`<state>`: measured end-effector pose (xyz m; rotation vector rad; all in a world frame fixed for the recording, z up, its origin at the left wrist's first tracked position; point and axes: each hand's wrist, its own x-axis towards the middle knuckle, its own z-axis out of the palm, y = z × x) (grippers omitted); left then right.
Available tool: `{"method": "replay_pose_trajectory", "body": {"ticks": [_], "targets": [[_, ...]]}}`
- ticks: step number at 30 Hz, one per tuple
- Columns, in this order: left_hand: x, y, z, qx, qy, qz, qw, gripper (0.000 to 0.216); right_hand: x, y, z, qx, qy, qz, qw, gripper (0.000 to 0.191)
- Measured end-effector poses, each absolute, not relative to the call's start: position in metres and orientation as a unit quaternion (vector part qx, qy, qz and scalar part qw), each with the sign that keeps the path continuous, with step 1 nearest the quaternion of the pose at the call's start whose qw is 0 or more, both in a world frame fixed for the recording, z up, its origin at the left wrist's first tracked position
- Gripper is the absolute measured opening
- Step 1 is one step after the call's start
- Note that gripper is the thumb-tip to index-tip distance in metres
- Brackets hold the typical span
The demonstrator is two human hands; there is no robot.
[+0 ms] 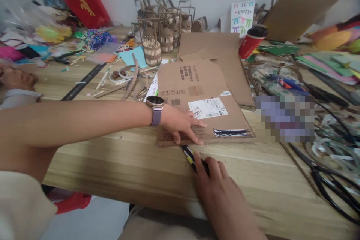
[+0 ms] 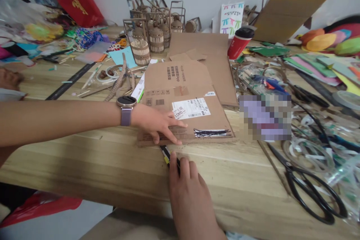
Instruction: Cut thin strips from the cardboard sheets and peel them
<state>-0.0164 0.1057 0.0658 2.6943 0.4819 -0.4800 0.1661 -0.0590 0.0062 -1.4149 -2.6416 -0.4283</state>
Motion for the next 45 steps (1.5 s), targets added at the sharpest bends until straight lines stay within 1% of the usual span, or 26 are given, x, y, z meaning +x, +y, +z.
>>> {"method": "replay_pose_trajectory", "body": {"ticks": [2, 8, 12, 16, 19, 23, 28, 33, 36, 40, 45], "targets": [[-0.017, 0.108, 0.063, 0.959, 0.162, -0.158, 0.171, 0.052, 0.165, -0.059, 0.007, -0.465, -0.872, -0.141, 0.053, 0.056], [-0.018, 0.109, 0.060, 0.954, 0.168, -0.159, 0.190, 0.052, 0.165, -0.059, 0.006, -0.446, -0.880, -0.144, 0.081, 0.057], [-0.016, 0.107, 0.065, 0.948, 0.178, -0.170, 0.201, 0.050, 0.163, -0.057, 0.005, -0.460, -0.873, -0.142, 0.073, 0.053], [-0.017, 0.106, 0.064, 0.953, 0.177, -0.144, 0.197, 0.048, 0.166, -0.057, 0.005, -0.445, -0.884, -0.132, 0.058, 0.050], [-0.017, 0.105, 0.062, 0.953, 0.186, -0.135, 0.199, 0.046, 0.167, -0.056, 0.005, -0.428, -0.892, -0.129, 0.065, 0.050], [-0.017, 0.104, 0.064, 0.953, 0.178, -0.153, 0.189, 0.047, 0.161, -0.054, 0.006, -0.444, -0.882, -0.135, 0.081, 0.047], [-0.016, 0.102, 0.067, 0.952, 0.180, -0.183, 0.169, 0.048, 0.158, -0.054, 0.006, -0.433, -0.888, -0.130, 0.088, 0.048], [-0.016, 0.101, 0.065, 0.953, 0.183, -0.156, 0.184, 0.046, 0.155, -0.054, 0.005, -0.439, -0.884, -0.140, 0.081, 0.048], [-0.016, 0.101, 0.065, 0.956, 0.181, -0.162, 0.165, 0.048, 0.152, -0.054, 0.007, -0.431, -0.889, -0.138, 0.078, 0.051], [-0.018, 0.100, 0.063, 0.962, 0.169, -0.160, 0.143, 0.050, 0.149, -0.054, 0.009, -0.428, -0.888, -0.151, 0.079, 0.049], [-0.019, 0.099, 0.058, 0.963, 0.177, -0.123, 0.162, 0.049, 0.146, -0.059, 0.011, -0.405, -0.905, -0.105, 0.078, 0.052]]}}
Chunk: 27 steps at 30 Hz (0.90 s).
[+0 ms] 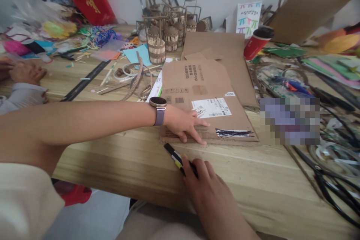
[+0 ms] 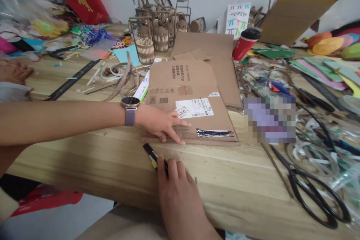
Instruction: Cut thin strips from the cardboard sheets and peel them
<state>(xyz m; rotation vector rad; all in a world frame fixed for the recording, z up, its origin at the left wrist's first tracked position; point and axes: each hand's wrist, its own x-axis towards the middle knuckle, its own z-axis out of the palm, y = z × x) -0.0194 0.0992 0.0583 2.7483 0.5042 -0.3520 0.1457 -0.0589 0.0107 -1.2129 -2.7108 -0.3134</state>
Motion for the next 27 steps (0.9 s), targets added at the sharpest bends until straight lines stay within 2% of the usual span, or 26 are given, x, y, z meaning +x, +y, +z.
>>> {"method": "replay_pose_trajectory", "body": {"ticks": [7, 11, 13, 16, 19, 23, 27], "targets": [[-0.023, 0.095, 0.061, 0.964, 0.182, -0.096, 0.170, 0.052, 0.156, -0.056, 0.011, -0.368, -0.924, -0.052, 0.093, 0.050], [-0.041, 0.075, 0.064, 0.958, 0.218, -0.013, 0.186, 0.041, 0.205, -0.054, 0.034, -0.332, -0.929, 0.093, 0.131, 0.040], [-0.049, 0.057, 0.062, 0.947, 0.290, 0.012, 0.134, 0.025, 0.234, -0.041, 0.049, -0.357, -0.915, 0.140, 0.126, 0.043], [-0.050, 0.027, 0.053, 0.923, 0.381, 0.003, 0.056, 0.018, 0.264, 0.000, 0.059, -0.432, -0.882, 0.036, 0.187, 0.045], [-0.043, 0.005, 0.044, 0.902, 0.430, 0.013, 0.038, 0.012, 0.267, 0.057, 0.052, -0.454, -0.874, 0.005, 0.176, 0.050], [-0.040, -0.013, 0.040, 0.901, 0.432, 0.026, -0.029, 0.015, 0.250, 0.105, 0.037, -0.451, -0.879, 0.022, 0.152, 0.047], [-0.049, -0.025, 0.044, 0.897, 0.381, 0.128, -0.186, 0.018, 0.239, 0.086, 0.046, -0.424, -0.879, 0.062, 0.208, 0.042]]}}
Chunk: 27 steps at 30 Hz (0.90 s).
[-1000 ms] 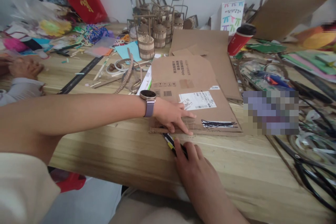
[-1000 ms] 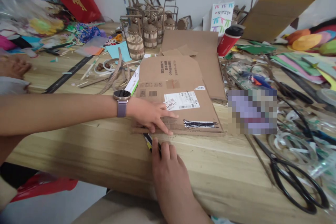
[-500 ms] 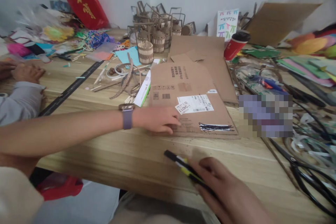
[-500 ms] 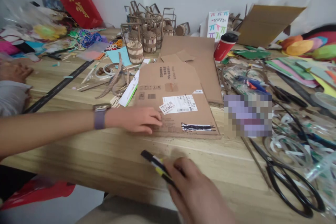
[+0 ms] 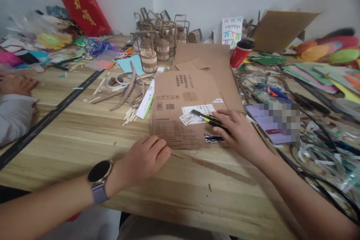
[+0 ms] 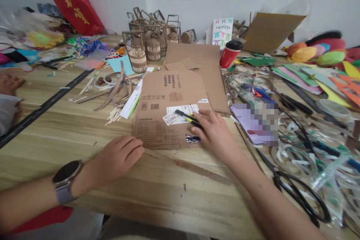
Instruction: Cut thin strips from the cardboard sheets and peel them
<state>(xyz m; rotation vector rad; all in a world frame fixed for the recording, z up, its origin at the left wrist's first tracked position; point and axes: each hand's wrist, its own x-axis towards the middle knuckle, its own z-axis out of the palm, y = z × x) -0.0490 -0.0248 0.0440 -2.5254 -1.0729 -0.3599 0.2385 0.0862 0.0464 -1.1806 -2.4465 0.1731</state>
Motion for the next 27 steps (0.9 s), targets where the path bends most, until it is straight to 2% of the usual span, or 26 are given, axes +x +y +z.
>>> {"method": "replay_pose_trajectory", "body": {"ticks": [1, 3, 5, 7, 10, 13, 15, 17, 19, 21, 24, 27], "targets": [[-0.051, -0.027, 0.046, -0.889, -0.369, -0.160, 0.218, 0.018, 0.237, 0.074, 0.052, -0.404, -0.878, 0.122, 0.225, 0.040], [-0.053, -0.029, 0.049, -0.878, -0.350, -0.208, 0.250, 0.019, 0.233, 0.047, 0.063, -0.363, -0.864, 0.294, 0.187, 0.040], [-0.053, -0.029, 0.052, -0.875, -0.336, -0.240, 0.253, 0.020, 0.230, 0.024, 0.071, -0.331, -0.812, 0.474, 0.085, 0.040], [-0.054, -0.026, 0.054, -0.878, -0.319, -0.255, 0.249, 0.021, 0.229, 0.009, 0.075, -0.351, -0.745, 0.567, 0.016, 0.047], [-0.066, -0.018, 0.054, -0.886, -0.312, -0.251, 0.234, 0.024, 0.237, 0.002, 0.074, -0.396, -0.680, 0.617, -0.011, 0.054], [-0.092, -0.003, 0.053, -0.850, -0.457, -0.222, 0.142, 0.030, 0.254, 0.001, 0.070, -0.417, -0.652, 0.633, -0.013, 0.058], [-0.109, 0.007, 0.054, -0.786, -0.568, -0.219, 0.103, 0.031, 0.262, 0.002, 0.067, -0.437, -0.636, 0.635, 0.023, 0.056], [-0.114, 0.011, 0.057, -0.747, -0.616, -0.233, 0.091, 0.028, 0.264, 0.006, 0.065, -0.457, -0.610, 0.637, 0.114, 0.051], [-0.102, 0.009, 0.062, -0.693, -0.667, -0.271, -0.029, 0.026, 0.256, 0.014, 0.066, -0.459, -0.569, 0.644, 0.225, 0.042], [-0.074, 0.002, 0.064, -0.679, -0.650, -0.272, -0.206, 0.027, 0.242, 0.025, 0.068, -0.446, -0.516, 0.667, 0.300, 0.035], [-0.023, -0.012, 0.058, -0.636, -0.561, -0.241, -0.471, 0.029, 0.217, 0.042, 0.072, -0.414, -0.451, 0.707, 0.353, 0.032], [0.016, -0.018, 0.048, -0.567, -0.493, -0.224, -0.621, 0.038, 0.198, 0.055, 0.071, -0.413, -0.403, 0.724, 0.378, 0.020]]}}
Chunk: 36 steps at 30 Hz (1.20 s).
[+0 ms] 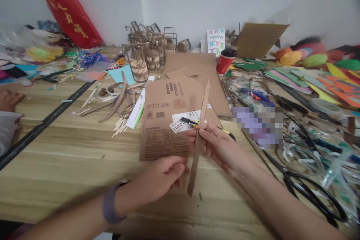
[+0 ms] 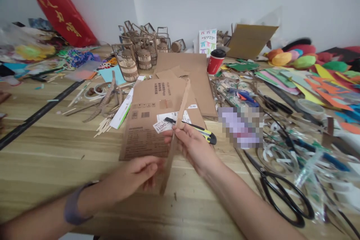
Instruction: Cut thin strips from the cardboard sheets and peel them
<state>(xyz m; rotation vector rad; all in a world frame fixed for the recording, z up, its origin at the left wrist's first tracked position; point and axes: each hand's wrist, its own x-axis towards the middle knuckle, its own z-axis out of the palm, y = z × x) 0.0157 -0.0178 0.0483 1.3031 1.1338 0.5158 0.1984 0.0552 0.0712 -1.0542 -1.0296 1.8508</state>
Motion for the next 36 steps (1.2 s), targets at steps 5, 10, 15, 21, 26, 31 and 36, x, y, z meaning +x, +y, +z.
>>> {"method": "replay_pose_trajectory", "body": {"ticks": [5, 10, 15, 21, 26, 31, 36], "targets": [[0.030, -0.014, 0.046, 0.434, 0.459, 0.234, 0.739, 0.039, 0.190, 0.068, 0.072, -0.425, -0.369, 0.723, 0.402, 0.006], [0.021, -0.006, 0.049, 0.304, 0.405, 0.239, 0.829, 0.043, 0.191, 0.076, 0.075, -0.423, -0.361, 0.725, 0.407, 0.005], [0.017, 0.001, 0.044, 0.282, 0.371, 0.251, 0.848, 0.042, 0.193, 0.081, 0.071, -0.419, -0.366, 0.722, 0.412, 0.007], [0.019, 0.003, 0.041, 0.286, 0.384, 0.298, 0.826, 0.035, 0.203, 0.065, 0.053, -0.484, -0.485, 0.620, 0.382, 0.029], [0.020, 0.006, 0.036, 0.306, 0.416, 0.352, 0.781, 0.024, 0.206, 0.031, 0.046, -0.468, -0.685, 0.445, 0.338, 0.016], [0.020, 0.006, 0.037, 0.294, 0.420, 0.368, 0.776, 0.022, 0.201, 0.013, 0.048, -0.380, -0.818, 0.305, 0.307, 0.009], [0.024, 0.003, 0.039, 0.279, 0.414, 0.379, 0.780, 0.021, 0.198, 0.011, 0.047, -0.355, -0.837, 0.277, 0.312, 0.009]]}}
